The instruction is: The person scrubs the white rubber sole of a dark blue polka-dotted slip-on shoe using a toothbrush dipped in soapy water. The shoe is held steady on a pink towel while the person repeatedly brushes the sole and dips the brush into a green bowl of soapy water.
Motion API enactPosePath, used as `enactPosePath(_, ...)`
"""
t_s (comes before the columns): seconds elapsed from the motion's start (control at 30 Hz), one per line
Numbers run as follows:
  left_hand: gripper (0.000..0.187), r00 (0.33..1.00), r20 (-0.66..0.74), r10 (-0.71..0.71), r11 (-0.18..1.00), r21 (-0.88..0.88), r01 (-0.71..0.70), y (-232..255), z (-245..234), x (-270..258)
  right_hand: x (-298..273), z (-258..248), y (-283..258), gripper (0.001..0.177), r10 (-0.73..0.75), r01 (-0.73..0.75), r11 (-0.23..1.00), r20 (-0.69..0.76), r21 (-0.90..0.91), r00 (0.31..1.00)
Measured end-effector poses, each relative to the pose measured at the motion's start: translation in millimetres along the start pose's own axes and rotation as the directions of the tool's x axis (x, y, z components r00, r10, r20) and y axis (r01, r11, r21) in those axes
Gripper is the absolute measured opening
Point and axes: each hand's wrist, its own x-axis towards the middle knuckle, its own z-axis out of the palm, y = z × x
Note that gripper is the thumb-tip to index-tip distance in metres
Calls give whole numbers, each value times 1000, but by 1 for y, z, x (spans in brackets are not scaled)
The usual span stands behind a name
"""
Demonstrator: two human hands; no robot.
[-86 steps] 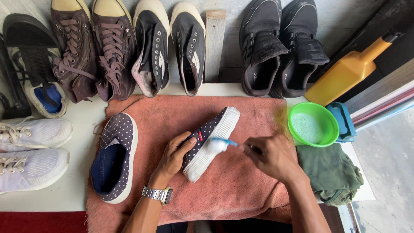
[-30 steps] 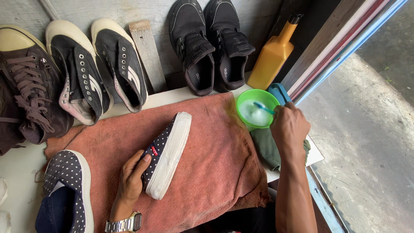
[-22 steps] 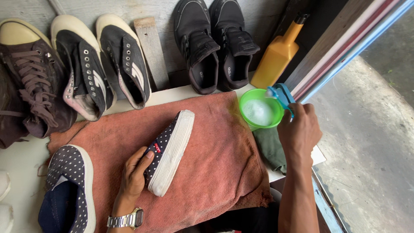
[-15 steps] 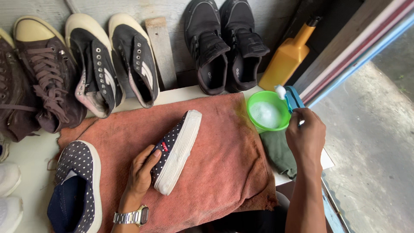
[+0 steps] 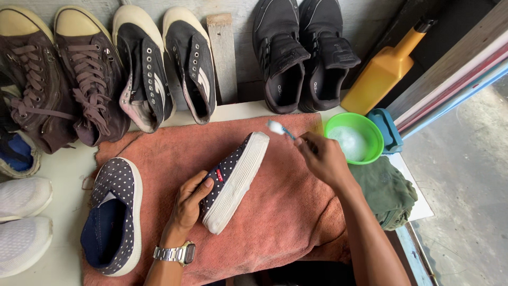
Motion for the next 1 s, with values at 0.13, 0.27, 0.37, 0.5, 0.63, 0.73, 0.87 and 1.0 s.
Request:
enactPosePath(0.13, 29, 999, -13, -38, 999, 16, 39, 6, 2, 1, 12, 16, 21, 29, 35, -37, 998, 47, 49, 998)
enactPosePath(0.27, 34, 997, 75, 36, 998, -45, -33, 24, 5, 0, 10, 25, 19, 34, 23, -30, 998, 115, 58, 993)
enactPosePath(0.37, 34, 994, 104, 44, 998, -53, -38, 31, 6, -2, 6, 22, 12, 33, -23, 17, 998, 115, 53, 993)
enactPosePath(0.5, 36, 996, 89, 25, 999, -48, -20, 28, 4, -2, -3, 10, 0, 23, -99, 63, 977, 170, 205, 981)
enactPosePath(0.63, 29, 995, 96, -9, 999, 49, 4, -4, -2, 5, -4, 15, 12, 21, -133, 133, 990, -4, 44, 991)
enactPosePath(0.73, 32, 994, 108, 27, 998, 56, -34, -2, -1, 8, -6, 11, 2, 20, -153, 152, 986, 9, 73, 988)
enactPosePath(0.87, 33, 994, 101, 30, 998, 51, -36, 2, 0, 4, -6, 16, 4, 18, -209, 209, 977, -3, 33, 978)
enactPosePath(1.0, 32, 993, 108, 35, 998, 51, -40, 2, 0, 4, -15, 12, -15, 16, -173, 173, 985, 1, 12, 985)
